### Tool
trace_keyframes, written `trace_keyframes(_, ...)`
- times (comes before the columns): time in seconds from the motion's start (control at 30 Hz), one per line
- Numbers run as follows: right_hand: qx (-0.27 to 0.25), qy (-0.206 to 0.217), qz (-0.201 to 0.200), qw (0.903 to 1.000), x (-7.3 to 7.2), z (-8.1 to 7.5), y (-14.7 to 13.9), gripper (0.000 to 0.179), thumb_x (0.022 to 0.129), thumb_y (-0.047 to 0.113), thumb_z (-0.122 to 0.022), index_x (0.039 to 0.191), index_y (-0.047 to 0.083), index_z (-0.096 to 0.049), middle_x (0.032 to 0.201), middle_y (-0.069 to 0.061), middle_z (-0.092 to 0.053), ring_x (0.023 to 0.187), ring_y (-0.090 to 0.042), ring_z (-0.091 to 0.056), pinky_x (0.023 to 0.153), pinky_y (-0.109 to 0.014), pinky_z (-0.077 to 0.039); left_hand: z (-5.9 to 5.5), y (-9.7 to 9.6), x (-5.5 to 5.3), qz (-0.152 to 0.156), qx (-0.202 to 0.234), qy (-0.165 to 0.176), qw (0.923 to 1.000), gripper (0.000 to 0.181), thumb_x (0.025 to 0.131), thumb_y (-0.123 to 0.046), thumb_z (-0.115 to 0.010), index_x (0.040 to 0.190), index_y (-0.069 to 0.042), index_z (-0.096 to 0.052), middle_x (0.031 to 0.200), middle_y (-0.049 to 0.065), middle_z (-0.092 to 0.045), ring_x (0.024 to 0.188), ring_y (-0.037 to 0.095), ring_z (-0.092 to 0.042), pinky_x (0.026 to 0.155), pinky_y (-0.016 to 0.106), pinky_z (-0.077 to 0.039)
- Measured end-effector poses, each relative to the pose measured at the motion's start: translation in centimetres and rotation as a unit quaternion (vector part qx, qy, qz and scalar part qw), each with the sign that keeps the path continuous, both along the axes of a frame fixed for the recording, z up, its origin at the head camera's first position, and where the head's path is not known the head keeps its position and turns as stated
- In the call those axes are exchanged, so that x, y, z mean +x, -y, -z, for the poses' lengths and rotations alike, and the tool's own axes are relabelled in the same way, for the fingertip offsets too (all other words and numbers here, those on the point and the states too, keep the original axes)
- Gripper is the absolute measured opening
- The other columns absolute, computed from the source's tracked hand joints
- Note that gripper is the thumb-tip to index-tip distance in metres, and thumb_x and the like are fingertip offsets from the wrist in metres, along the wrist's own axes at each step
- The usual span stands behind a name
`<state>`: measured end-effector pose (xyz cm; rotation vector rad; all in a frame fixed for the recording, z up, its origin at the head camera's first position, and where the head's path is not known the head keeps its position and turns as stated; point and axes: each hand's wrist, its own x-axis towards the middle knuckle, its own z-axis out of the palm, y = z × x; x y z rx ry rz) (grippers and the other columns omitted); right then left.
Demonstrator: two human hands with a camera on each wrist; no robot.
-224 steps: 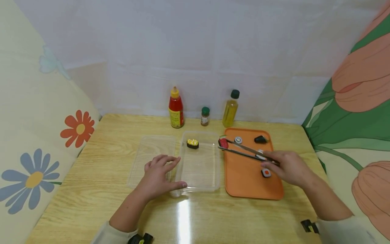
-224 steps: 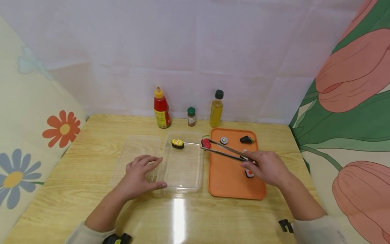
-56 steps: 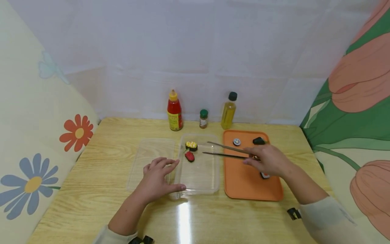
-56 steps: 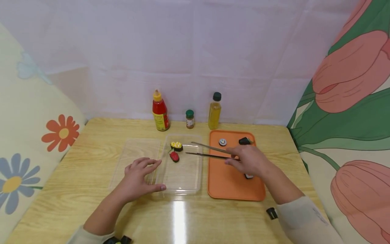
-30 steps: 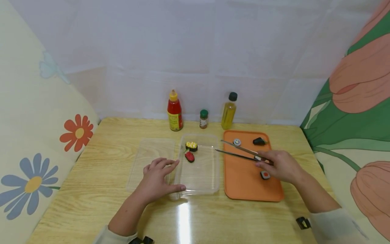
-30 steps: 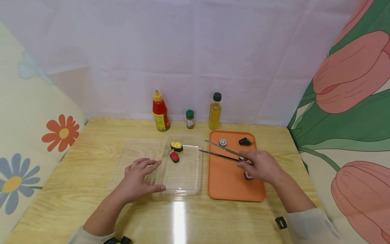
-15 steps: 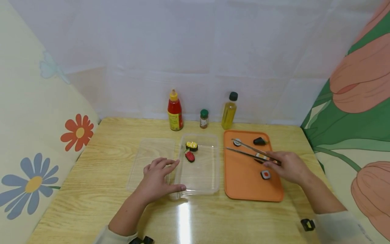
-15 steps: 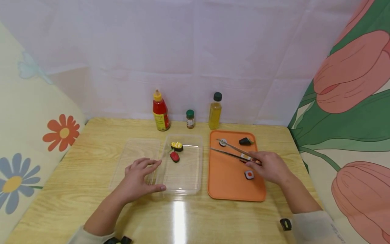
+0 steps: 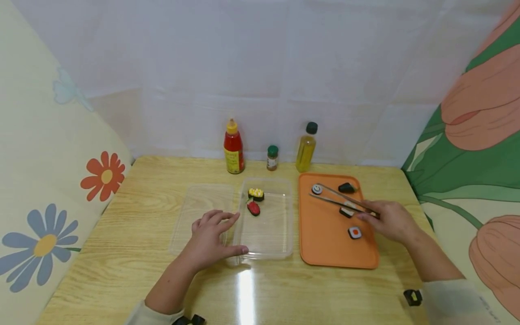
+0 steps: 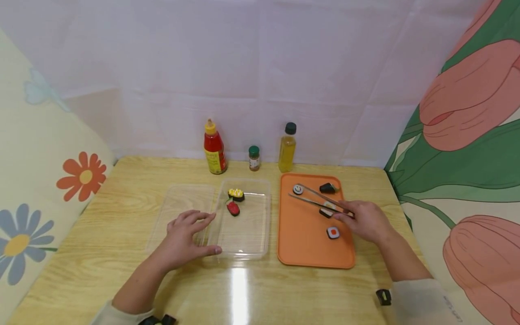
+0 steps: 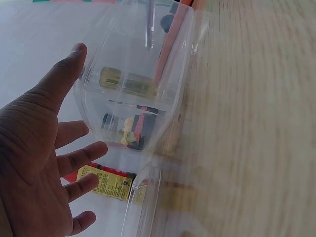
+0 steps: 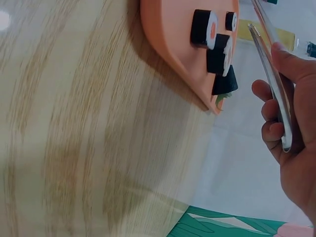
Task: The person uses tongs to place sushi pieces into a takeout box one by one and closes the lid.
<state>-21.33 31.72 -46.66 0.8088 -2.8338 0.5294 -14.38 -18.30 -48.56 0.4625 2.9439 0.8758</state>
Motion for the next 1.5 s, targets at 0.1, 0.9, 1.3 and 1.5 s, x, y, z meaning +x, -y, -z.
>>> trace_keyframes(0.1,0.018,0.012,0.011,0.9997,-0.1,0.1,-0.3,0.044,0.093,0.025,-0.08,0.126,-0.003,-0.073,0.093,-0.007,-0.077,0.059,0.0,-0.049,0.053,-0.026,-0.041,0.1,0.0,0.0,0.001,0.001,-0.001,1.0,0.103,0.073,-0.079,-0.076,0.154,-0.018,-0.054,0.15,0.01,-0.053,0.143,0.04,-0.033,0.105,0.073,-0.018)
trace_keyframes(0.9,0.069,0.033,0.03,0.9966,-1.4,0.7,-0.1,0.041,0.095,0.026,-0.078,0.123,-0.004,-0.073,0.1,-0.017,-0.076,0.078,-0.028,-0.072,0.068,-0.048,-0.057,0.1,-0.2,0.0,-0.001,0.004,-0.001,1.0,0.102,0.073,-0.075,-0.079,0.153,-0.018,-0.054,0.149,0.01,-0.054,0.143,0.04,-0.034,0.105,0.073,-0.018)
trace_keyframes(1.3,0.08,0.008,0.027,0.9964,-1.3,0.4,0.0,0.037,0.093,0.026,-0.08,0.119,0.0,-0.076,0.096,-0.013,-0.077,0.073,-0.027,-0.07,0.067,-0.049,-0.056,0.1,0.1,0.0,-0.002,0.005,0.004,1.0,0.103,0.073,-0.077,-0.077,0.154,-0.019,-0.053,0.148,0.009,-0.054,0.143,0.04,-0.033,0.105,0.074,-0.018)
trace_keyframes(1.5,0.072,-0.013,0.01,0.9973,-1.0,0.1,-0.1,0.037,0.09,0.025,-0.083,0.117,0.001,-0.078,0.09,-0.01,-0.077,0.063,-0.014,-0.062,0.058,-0.04,-0.051,0.0,0.0,0.0,-0.002,0.002,0.0,1.0,0.102,0.073,-0.075,-0.08,0.154,-0.018,-0.053,0.148,0.01,-0.054,0.143,0.04,-0.034,0.105,0.074,-0.018)
